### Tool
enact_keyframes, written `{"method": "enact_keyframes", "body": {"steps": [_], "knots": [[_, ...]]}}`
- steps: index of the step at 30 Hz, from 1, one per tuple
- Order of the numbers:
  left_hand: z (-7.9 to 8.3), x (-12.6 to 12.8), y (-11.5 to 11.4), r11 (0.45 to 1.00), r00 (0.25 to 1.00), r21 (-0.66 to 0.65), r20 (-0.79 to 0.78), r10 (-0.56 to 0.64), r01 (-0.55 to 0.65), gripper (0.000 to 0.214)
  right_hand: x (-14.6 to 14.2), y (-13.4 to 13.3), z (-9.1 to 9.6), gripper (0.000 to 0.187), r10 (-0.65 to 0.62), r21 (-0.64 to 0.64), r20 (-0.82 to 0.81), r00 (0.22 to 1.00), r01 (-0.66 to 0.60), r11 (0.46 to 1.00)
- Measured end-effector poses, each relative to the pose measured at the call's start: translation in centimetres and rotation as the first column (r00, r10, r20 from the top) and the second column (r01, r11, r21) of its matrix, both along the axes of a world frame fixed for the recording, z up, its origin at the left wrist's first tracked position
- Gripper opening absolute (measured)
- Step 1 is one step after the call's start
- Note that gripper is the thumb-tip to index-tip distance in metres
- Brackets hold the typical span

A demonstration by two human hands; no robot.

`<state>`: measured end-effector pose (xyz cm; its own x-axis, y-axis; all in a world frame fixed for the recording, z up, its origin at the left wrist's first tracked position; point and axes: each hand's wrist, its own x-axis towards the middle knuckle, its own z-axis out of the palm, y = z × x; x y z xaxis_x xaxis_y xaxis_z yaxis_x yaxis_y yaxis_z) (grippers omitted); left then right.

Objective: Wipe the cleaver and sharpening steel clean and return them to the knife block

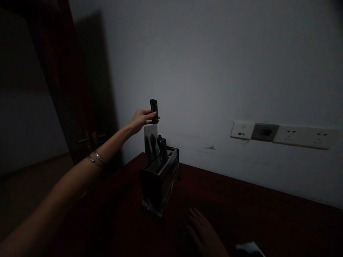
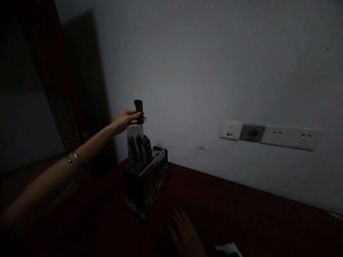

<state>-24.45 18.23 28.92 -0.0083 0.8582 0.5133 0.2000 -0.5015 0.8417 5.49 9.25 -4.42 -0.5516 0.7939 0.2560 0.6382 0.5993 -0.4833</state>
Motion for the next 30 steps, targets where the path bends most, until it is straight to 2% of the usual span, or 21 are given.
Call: {"method": "enact_keyframes", "body": {"steps": [12, 22, 30], "knots": [[-1.9, -0.2, 0.3, 1.0, 1.0, -0.027, 0.002, -0.012, 0.012, 0.022, -0.1, -0.1, 0.0, 0.045, 0.005, 0.01, 0.016, 1.0, -0.005, 1.0], [-4.4, -0.8, -0.3, 0.992, 0.999, -0.12, -0.031, -0.044, 0.04, 0.027, -0.1, 0.0, -0.1, 0.045, 0.002, 0.007, 0.045, 0.999, -0.002, 1.0], [-6.5, -1.1, -0.3, 0.988, 0.998, -0.153, -0.059, -0.034, 0.025, 0.029, 0.0, 0.1, -0.2, 0.044, 0.008, 0.034, -0.01, 1.0, -0.008, 0.999]]}}
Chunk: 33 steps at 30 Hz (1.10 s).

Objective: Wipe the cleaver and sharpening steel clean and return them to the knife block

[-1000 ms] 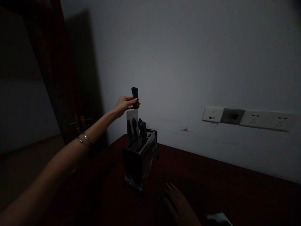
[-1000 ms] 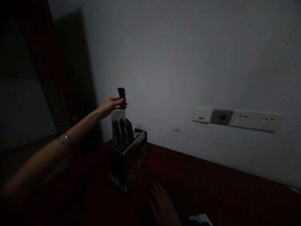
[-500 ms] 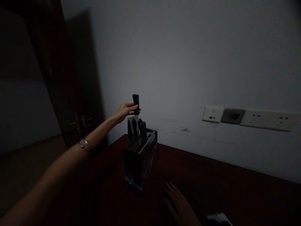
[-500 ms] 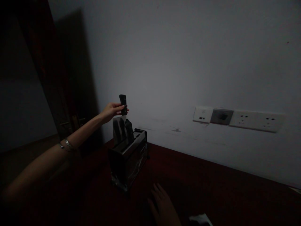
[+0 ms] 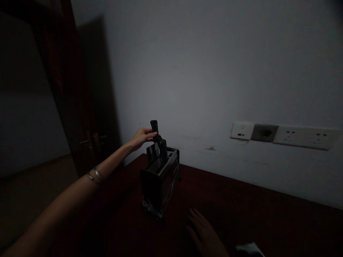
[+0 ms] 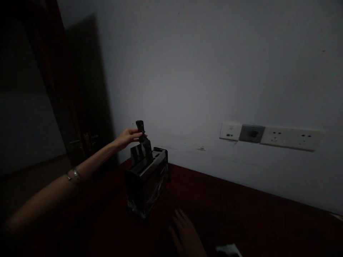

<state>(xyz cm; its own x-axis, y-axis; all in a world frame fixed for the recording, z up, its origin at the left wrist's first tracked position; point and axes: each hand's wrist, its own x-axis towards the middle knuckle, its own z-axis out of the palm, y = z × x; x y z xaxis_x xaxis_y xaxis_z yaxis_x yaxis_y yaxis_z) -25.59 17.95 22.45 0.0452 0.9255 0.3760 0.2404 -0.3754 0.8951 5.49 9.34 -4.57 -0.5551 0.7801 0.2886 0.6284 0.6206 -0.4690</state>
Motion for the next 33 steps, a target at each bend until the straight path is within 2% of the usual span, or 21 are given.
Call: {"method": "enact_keyframes", "body": {"steps": [7, 17, 28, 33], "knots": [[-1.4, 0.3, -0.6, 0.999, 0.999, -0.041, 0.038, 0.021, -0.02, 0.027, 0.1, 0.2, -0.7, 0.043, 0.001, 0.027, -0.027, 1.0, 0.0, 1.0], [-2.7, 1.0, -1.8, 0.994, 0.988, -0.105, 0.147, 0.037, -0.022, 0.031, 0.0, -0.4, 0.9, 0.048, -0.001, -0.045, 0.088, 0.996, 0.005, 0.999], [-3.9, 1.3, -3.1, 0.994, 0.993, -0.107, 0.116, -0.001, 0.014, 0.026, 0.1, -0.2, 0.1, 0.046, 0.004, -0.011, 0.045, 0.999, -0.003, 1.0], [-4.2, 2.4, -4.2, 0.994, 0.983, -0.113, 0.181, 0.013, 0.007, 0.025, 0.0, -0.3, 0.5, 0.047, 0.004, -0.023, 0.069, 0.998, -0.003, 1.0]]}}
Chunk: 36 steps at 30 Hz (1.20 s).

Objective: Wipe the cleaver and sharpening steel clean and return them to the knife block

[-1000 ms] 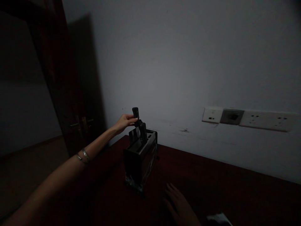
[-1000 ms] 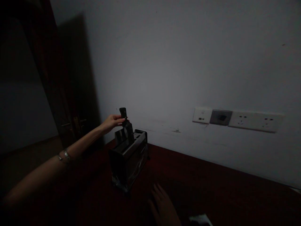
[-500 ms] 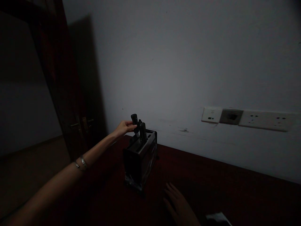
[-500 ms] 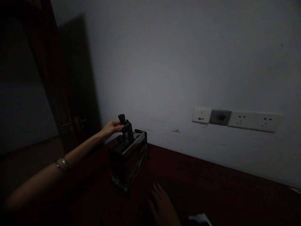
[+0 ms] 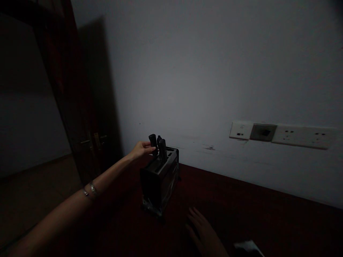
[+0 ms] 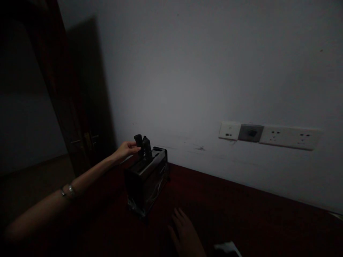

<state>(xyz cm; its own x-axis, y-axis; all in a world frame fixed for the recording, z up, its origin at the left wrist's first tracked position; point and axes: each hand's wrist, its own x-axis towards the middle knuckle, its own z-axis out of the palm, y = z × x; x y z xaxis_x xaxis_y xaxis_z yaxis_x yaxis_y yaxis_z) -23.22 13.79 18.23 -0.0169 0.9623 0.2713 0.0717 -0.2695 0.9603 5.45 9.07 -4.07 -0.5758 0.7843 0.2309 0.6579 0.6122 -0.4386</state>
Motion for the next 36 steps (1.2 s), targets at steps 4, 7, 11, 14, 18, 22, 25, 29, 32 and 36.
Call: {"method": "enact_keyframes", "body": {"steps": [4, 7, 11, 14, 18, 22, 25, 29, 32, 36], "knots": [[-0.3, 0.6, -0.4, 1.0, 0.999, -0.007, 0.05, -0.009, 0.01, 0.026, -0.1, -0.1, 0.4, 0.047, -0.006, -0.011, 0.008, 1.0, 0.006, 1.0], [-0.7, 0.7, -0.4, 0.999, 0.992, -0.02, 0.12, -0.044, 0.047, 0.027, -0.1, -0.2, 0.5, 0.047, -0.005, -0.018, 0.017, 1.0, 0.005, 1.0], [-1.4, 0.6, -0.1, 0.995, 0.981, -0.042, 0.176, -0.079, 0.088, 0.029, 0.0, -0.2, 0.3, 0.048, -0.011, -0.02, 0.015, 1.0, 0.011, 1.0], [-1.8, 0.4, 0.1, 0.994, 0.978, -0.029, 0.181, -0.1, 0.106, 0.028, 0.0, -0.1, 0.2, 0.048, -0.016, -0.02, 0.002, 1.0, 0.016, 1.0], [-2.0, 0.0, 0.4, 0.993, 0.978, -0.031, 0.175, -0.11, 0.117, 0.027, 0.0, -0.2, 0.3, 0.047, -0.013, -0.014, -0.028, 1.0, 0.013, 1.0], [-2.2, -0.2, 0.5, 0.992, 0.976, -0.021, 0.183, -0.117, 0.123, 0.027, 0.0, -0.3, 0.2, 0.047, -0.018, -0.029, -0.005, 1.0, 0.018, 0.999], [-2.2, -0.3, 0.4, 0.99, 0.974, -0.019, 0.181, -0.136, 0.141, 0.031, 0.0, -0.3, 0.1, 0.049, -0.014, -0.031, 0.003, 1.0, 0.014, 0.999], [-2.5, -0.4, 0.6, 0.989, 0.968, -0.014, 0.211, -0.138, 0.144, 0.053, 0.0, -0.3, 0.0, 0.049, -0.011, -0.028, 0.006, 1.0, 0.012, 1.0], [-2.9, -0.7, 0.7, 0.988, 0.968, -0.028, 0.207, -0.143, 0.153, 0.069, 0.1, -0.4, -0.1, 0.047, -0.019, -0.021, -0.001, 1.0, 0.019, 1.0], [-3.1, -1.4, 0.6, 0.993, 0.97, 0.052, 0.215, -0.118, 0.109, 0.073, 0.1, -0.2, -0.6, 0.045, -0.019, 0.02, -0.041, 0.999, 0.02, 1.0]]}}
